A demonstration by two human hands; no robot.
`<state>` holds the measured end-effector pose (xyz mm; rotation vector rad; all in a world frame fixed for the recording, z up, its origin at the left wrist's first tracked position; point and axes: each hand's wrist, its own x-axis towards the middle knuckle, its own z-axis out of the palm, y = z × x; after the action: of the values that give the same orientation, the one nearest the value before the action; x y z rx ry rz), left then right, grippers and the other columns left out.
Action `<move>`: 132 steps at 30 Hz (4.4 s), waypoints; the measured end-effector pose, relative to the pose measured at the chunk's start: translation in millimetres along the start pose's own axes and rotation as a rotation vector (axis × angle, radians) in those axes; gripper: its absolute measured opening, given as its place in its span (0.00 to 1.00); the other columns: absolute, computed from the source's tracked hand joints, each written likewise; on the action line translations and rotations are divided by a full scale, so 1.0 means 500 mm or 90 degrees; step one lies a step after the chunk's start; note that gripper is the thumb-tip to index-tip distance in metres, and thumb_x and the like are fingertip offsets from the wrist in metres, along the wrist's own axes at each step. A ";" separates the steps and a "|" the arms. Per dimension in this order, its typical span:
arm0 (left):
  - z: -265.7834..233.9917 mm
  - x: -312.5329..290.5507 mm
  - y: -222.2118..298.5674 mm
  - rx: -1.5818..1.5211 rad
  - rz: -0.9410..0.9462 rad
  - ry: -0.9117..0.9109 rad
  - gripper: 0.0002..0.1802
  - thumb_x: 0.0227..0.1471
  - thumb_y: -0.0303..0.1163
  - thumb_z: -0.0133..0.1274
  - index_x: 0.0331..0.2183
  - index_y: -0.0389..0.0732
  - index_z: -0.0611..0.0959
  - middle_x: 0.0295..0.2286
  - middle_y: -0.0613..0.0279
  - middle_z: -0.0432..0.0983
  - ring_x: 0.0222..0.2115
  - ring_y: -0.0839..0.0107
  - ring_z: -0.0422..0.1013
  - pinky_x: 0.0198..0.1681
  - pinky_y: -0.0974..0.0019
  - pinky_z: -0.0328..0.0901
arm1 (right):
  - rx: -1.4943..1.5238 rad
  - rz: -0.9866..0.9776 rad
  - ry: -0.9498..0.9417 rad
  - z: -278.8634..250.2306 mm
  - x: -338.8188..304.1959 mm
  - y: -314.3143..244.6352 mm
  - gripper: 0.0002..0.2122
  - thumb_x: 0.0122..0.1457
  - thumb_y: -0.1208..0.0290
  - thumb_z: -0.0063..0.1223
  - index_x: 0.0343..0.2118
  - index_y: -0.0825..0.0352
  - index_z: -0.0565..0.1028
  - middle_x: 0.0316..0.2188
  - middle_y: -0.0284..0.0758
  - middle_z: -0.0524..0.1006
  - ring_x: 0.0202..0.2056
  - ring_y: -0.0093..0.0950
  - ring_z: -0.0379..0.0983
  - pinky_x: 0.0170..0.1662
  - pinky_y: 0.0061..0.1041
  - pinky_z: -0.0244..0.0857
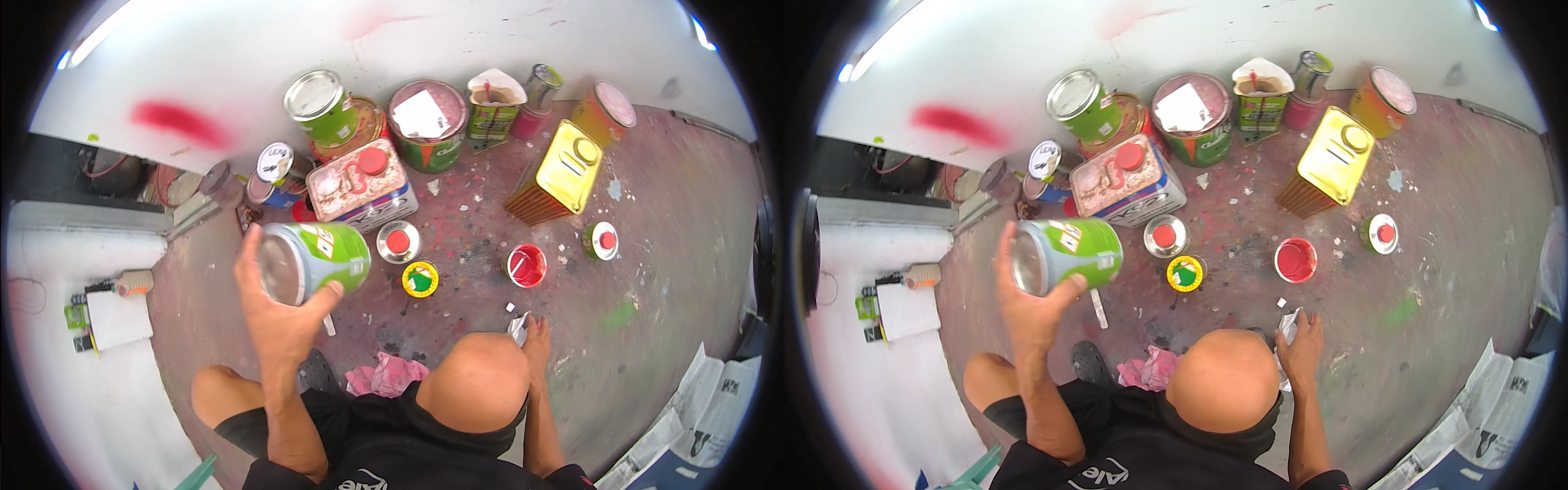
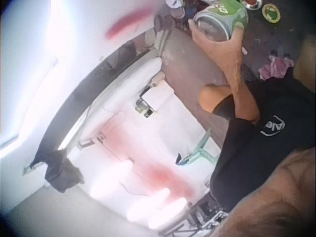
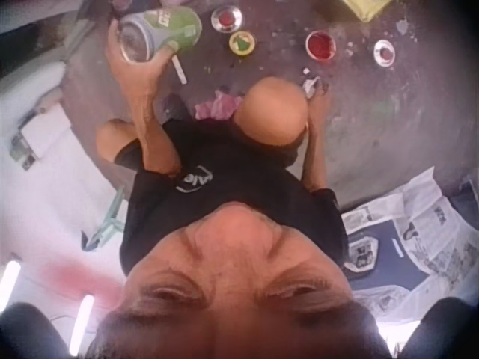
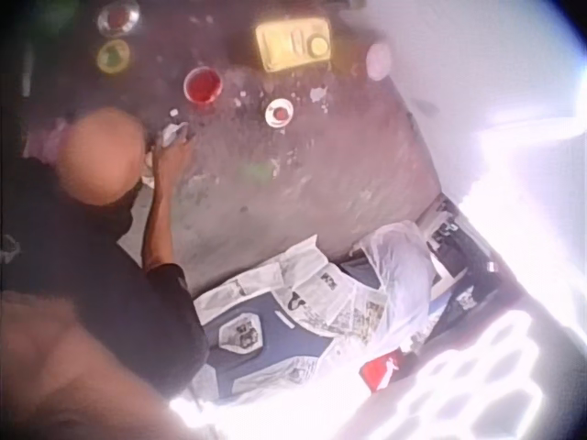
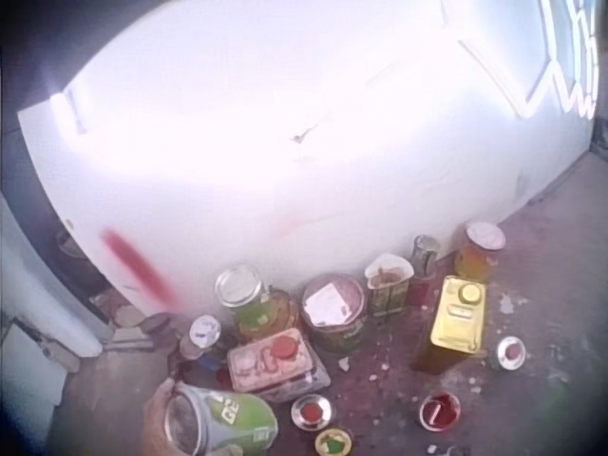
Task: The person wipes a newspaper-covered car part with a cloth, then sits on the floor to open and handle multiple paint cans, mixing red paint into a container and cleaning a paintbrush with a cloth.
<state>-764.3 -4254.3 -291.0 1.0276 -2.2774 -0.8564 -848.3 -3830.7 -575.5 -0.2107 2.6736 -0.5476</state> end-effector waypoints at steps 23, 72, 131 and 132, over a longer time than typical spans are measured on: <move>0.143 0.338 0.227 0.026 0.240 0.037 0.57 0.42 0.41 0.77 0.70 0.35 0.70 0.62 0.41 0.71 0.66 0.48 0.67 0.71 0.48 0.60 | 0.120 -0.566 0.305 -0.116 0.595 -0.716 0.17 0.66 0.63 0.64 0.54 0.66 0.83 0.46 0.42 0.85 0.51 0.42 0.79 0.54 0.44 0.73; 0.219 -0.044 -0.291 -0.435 -0.351 0.276 0.20 0.74 0.44 0.58 0.51 0.35 0.85 0.35 0.64 0.86 0.27 0.80 0.76 0.27 0.71 0.66 | 0.587 -0.034 -0.251 -0.117 0.164 -0.305 0.20 0.75 0.60 0.61 0.63 0.68 0.78 0.56 0.35 0.84 0.54 0.26 0.81 0.57 0.27 0.71; 0.488 -0.051 -0.257 0.124 -0.281 -0.253 0.67 0.45 0.53 0.77 0.72 0.34 0.56 0.61 0.35 0.69 0.56 0.35 0.77 0.56 0.36 0.74 | 0.502 -0.322 0.210 -0.393 0.235 -0.474 0.29 0.73 0.72 0.62 0.73 0.72 0.64 0.63 0.46 0.78 0.59 0.33 0.79 0.61 0.33 0.75; 0.489 -0.056 -0.246 0.134 -0.259 -0.278 0.66 0.44 0.52 0.78 0.71 0.36 0.57 0.61 0.35 0.69 0.56 0.35 0.76 0.56 0.36 0.75 | 0.517 -0.264 0.224 -0.376 0.213 -0.411 0.28 0.74 0.72 0.60 0.73 0.72 0.64 0.62 0.45 0.78 0.58 0.33 0.80 0.61 0.33 0.75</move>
<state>-848.6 -4213.4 -549.9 1.5659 -2.6030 -1.1085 -1009.3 -3977.2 -371.8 -0.4553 2.4647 -1.8746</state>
